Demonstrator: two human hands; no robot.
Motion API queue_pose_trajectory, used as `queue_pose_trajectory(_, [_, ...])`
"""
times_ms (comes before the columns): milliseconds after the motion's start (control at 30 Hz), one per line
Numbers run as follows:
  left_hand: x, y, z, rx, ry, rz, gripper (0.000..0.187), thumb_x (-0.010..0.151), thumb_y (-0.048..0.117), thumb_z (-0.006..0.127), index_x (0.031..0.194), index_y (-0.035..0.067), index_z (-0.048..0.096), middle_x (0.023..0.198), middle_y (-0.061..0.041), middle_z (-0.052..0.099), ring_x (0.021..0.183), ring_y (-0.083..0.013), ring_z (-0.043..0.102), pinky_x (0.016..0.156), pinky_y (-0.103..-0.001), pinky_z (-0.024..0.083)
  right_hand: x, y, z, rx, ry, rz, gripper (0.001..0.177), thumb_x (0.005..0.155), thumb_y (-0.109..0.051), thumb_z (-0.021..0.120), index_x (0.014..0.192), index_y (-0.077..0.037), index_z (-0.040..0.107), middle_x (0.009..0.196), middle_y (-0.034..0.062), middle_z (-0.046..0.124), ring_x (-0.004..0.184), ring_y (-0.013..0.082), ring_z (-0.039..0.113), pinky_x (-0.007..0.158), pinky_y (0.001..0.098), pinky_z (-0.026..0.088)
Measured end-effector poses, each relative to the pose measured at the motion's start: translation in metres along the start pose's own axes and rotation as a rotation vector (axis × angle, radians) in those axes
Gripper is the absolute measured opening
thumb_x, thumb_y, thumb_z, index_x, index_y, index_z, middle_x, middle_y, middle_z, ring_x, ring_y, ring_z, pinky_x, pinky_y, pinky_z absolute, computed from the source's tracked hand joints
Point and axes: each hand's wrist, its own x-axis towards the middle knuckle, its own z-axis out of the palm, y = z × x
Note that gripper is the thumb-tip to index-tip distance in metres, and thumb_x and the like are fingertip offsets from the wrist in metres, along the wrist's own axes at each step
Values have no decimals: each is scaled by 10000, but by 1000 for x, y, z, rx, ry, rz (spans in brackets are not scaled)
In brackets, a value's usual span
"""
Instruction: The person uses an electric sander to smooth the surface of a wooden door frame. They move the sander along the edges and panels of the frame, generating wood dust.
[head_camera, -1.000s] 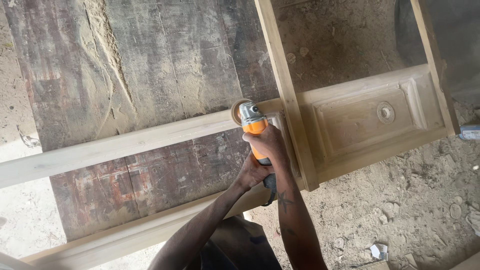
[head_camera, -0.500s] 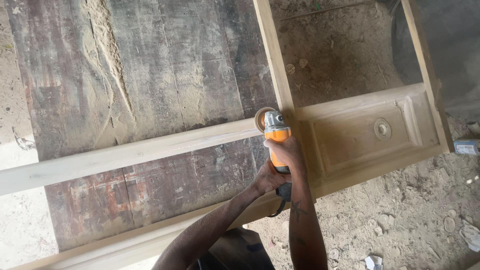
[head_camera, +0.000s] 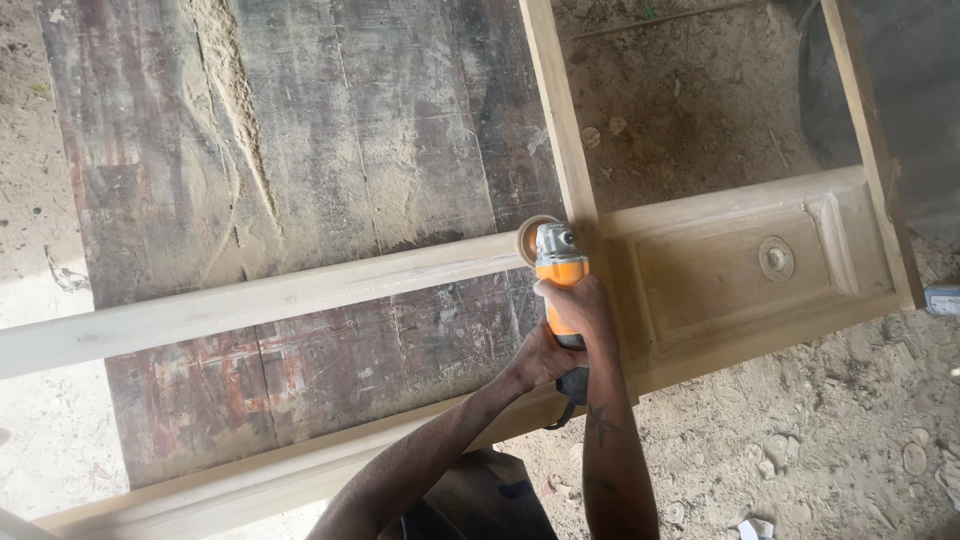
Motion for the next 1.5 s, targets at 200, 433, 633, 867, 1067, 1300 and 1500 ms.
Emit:
queue_pose_trajectory(200, [-71, -10, -10, -721, 215, -224, 914, 734, 313, 877, 1417, 61, 324, 1257, -120, 623, 1139, -281, 666, 985, -428, 594, -57, -11, 45, 5, -167, -104, 405, 730, -336, 770, 1066, -126, 688, 847, 43, 749, 713, 162, 734, 673, 364, 620])
queue_pose_trajectory(433, [-171, 33, -19, 158, 308, -296, 655, 688, 226, 901, 1208, -1, 573, 1112, -126, 760, 1029, -215, 757, 863, -357, 624, -142, -27, 71, 56, -142, -289, 437, 705, -288, 807, 1037, -44, 661, 849, 110, 756, 763, 224, 757, 717, 385, 637])
queue_pose_trajectory(633, [-189, 46, 11, 54, 84, -273, 535, 697, 150, 875, 1155, -5, 645, 1067, -144, 786, 966, -236, 769, 786, -385, 632, -177, 9, 42, 154, 26, -276, 423, 742, -320, 815, 1018, -18, 707, 878, 161, 771, 819, 295, 789, 742, 415, 622])
queue_pose_trajectory(867, [-164, 28, 100, -44, -80, -91, 612, 735, 104, 870, 1253, 10, 559, 1151, -110, 713, 1084, -227, 725, 877, -383, 626, -195, 87, -18, 241, 88, -95, 475, 690, -276, 787, 1093, -52, 671, 912, 129, 795, 811, 264, 799, 761, 386, 638])
queue_pose_trajectory(1067, [-107, -12, 209, -18, -68, -141, 746, 721, 156, 902, 1337, 51, 494, 1233, -113, 696, 1157, -205, 699, 951, -359, 598, -171, 179, -99, 99, 153, -125, 457, 697, -265, 786, 1078, -29, 698, 918, 156, 781, 832, 285, 784, 757, 415, 608])
queue_pose_trajectory(1300, [-52, -43, 293, -129, -38, -88, 761, 748, 148, 908, 1365, 39, 475, 1270, -102, 669, 1220, -210, 653, 1045, -377, 552, -133, 244, -159, -40, 44, 1, 509, 707, -365, 796, 1084, -36, 702, 917, 178, 774, 854, 309, 781, 768, 430, 602])
queue_pose_trajectory(1500, [-40, -79, 294, -448, -31, -59, 752, 778, 58, 874, 1405, 32, 460, 1335, -75, 642, 1262, -181, 627, 1089, -373, 545, -117, 248, -153, -82, -16, -88, 549, 704, -391, 798, 1110, -37, 693, 948, 195, 769, 882, 353, 759, 773, 459, 586])
